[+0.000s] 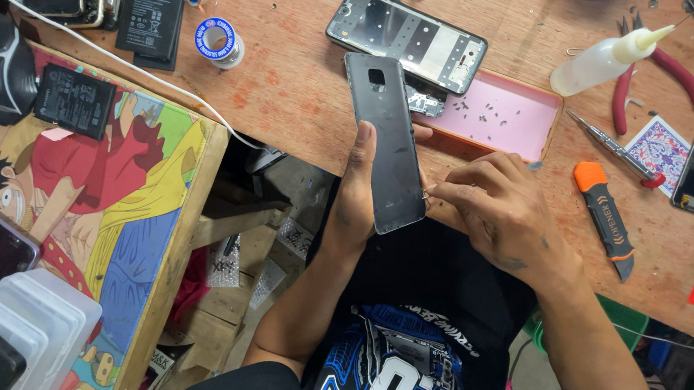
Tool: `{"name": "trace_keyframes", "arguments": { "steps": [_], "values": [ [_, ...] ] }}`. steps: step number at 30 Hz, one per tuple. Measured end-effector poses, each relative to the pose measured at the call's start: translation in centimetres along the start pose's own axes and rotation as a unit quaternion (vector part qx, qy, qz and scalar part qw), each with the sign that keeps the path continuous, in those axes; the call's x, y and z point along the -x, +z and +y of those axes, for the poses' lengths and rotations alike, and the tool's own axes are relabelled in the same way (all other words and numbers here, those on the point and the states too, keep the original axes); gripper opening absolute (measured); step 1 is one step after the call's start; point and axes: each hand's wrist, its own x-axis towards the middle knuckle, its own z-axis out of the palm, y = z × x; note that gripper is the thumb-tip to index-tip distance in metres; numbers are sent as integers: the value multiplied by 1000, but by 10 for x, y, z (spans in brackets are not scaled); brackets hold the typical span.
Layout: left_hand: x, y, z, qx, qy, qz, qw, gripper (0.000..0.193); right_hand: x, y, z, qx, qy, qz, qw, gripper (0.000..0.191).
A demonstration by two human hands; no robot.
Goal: The person uses tweezers to remove adhesive residue from a smartphone frame, then installs a battery and motherboard into the frame. They handle the back cover and various internal components on a cluttered workbench.
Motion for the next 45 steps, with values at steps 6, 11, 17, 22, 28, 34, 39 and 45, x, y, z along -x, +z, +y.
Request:
{"name": "trace_keyframes", "arguments": {
  "steps": [6,11,17,22,28,34,39,45],
  "values": [
    [0,-4,-5,0,5,1,1000,77,4,0,-1,-13,20,-25,999,33],
    [-3,-5,-10,-21,29,4,999,76,5,1,-1,-51,65,-24,996,19],
    [-4,-6,-12,6,14,-1,1000,74,3,-2,-1,-13,29,-21,999,26],
    [-4,-7,-11,42,-7,-7,999,74,4,0,0,-49,92,-43,994,28],
    [-3,-7,-10,10,9,-10,1000,75,4,1,1,-38,36,-4,999,28],
    [-4,-8,-12,49,-14,0,999,73,4,1,2,-49,112,-60,991,37],
    [-4,-8,-12,7,16,-9,1000,75,4,1,0,-90,115,-39,989,20],
    [-4,-5,-7,74,-30,1,997,69,3,0,1,-16,45,-14,999,31]
  ]
}}
